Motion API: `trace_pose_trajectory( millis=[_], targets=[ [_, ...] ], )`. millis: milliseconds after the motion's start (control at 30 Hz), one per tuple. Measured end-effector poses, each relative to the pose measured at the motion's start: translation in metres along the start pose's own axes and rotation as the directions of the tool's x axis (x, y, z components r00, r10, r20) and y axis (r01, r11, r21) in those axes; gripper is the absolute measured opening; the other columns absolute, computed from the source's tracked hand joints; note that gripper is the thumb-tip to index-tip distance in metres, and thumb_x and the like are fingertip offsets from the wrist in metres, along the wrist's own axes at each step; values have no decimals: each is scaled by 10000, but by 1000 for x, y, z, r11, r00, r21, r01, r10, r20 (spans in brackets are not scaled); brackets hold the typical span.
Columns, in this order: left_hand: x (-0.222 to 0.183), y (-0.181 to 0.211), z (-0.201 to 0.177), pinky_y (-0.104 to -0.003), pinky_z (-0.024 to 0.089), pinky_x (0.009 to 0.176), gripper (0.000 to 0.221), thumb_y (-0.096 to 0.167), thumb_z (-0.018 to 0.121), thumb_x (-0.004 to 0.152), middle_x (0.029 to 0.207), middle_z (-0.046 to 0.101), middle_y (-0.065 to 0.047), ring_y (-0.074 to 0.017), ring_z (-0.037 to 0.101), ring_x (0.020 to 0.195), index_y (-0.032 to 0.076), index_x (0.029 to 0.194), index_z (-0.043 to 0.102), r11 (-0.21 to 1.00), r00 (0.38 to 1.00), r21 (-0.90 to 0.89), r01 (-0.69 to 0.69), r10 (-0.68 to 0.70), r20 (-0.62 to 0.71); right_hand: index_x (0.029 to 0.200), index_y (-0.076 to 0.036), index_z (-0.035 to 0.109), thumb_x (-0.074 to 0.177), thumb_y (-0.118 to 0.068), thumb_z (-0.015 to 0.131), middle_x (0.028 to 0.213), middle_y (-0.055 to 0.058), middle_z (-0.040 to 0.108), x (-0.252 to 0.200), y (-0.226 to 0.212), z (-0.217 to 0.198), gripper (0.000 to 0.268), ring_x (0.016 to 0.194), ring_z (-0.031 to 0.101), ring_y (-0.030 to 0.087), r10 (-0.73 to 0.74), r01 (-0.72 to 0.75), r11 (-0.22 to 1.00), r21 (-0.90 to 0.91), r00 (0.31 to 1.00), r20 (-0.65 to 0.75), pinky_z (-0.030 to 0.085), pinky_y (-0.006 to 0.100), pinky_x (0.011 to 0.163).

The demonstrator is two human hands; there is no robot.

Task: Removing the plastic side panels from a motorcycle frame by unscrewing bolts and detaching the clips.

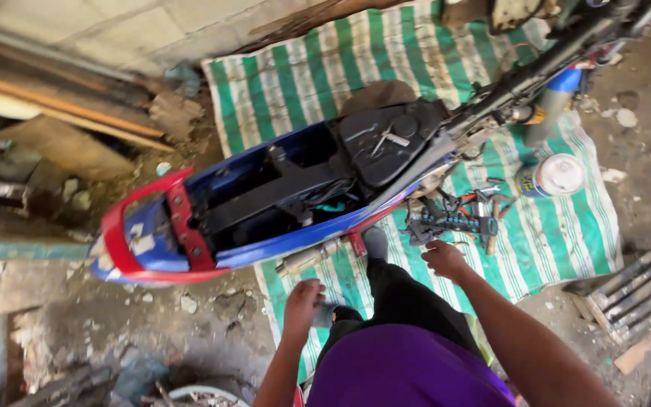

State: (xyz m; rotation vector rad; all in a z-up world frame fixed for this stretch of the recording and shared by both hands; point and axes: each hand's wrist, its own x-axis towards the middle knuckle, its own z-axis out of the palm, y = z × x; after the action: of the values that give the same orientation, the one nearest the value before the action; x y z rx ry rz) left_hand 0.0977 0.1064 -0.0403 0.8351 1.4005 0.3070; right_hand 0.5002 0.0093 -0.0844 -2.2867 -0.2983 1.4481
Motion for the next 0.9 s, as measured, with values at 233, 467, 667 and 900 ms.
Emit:
trace_pose_trajectory(
  millis=[233,467,667,900],
  targets=[
    [10,97,70,-407,606,1110,361,392,675,1039,1330,848,-10,-225,789,1283,177,1283,830,870,982,486,-86,-7,187,1529,-66,679,1022,-317,664,1288,149,783,102,-22,-43,566,1090,797,318,70,-74,969,237,997,24,637,501,910],
    [129,98,182,-464,640,851,417,398,711,1046,1356,772,-73,-295,800,1098,153,1378,767,434,933,828,-354,221,284,1456,-76,748,994,-235,719,1169,155,822,249,-104,-137,489,957,809,274,166,-90,893,440,977,-136,698,421,808],
    [202,141,283,-355,681,646,466,445,735,1064,1223,724,-53,-235,809,886,152,1422,681,-58,814,897,-438,397,424,1462,-70,715,1094,-336,639,1295,181,769,302,-186,-193,460,1158,775,313,49,-18,919,394,996,-71,672,503,969],
    [209,164,294,-237,670,645,373,506,666,1086,994,758,5,-136,823,814,203,1275,777,-133,751,857,-498,429,503,1509,-46,673,1099,-613,587,1400,190,598,207,-283,-200,704,1361,537,349,-172,59,854,516,970,174,479,628,1153]
  ],
)
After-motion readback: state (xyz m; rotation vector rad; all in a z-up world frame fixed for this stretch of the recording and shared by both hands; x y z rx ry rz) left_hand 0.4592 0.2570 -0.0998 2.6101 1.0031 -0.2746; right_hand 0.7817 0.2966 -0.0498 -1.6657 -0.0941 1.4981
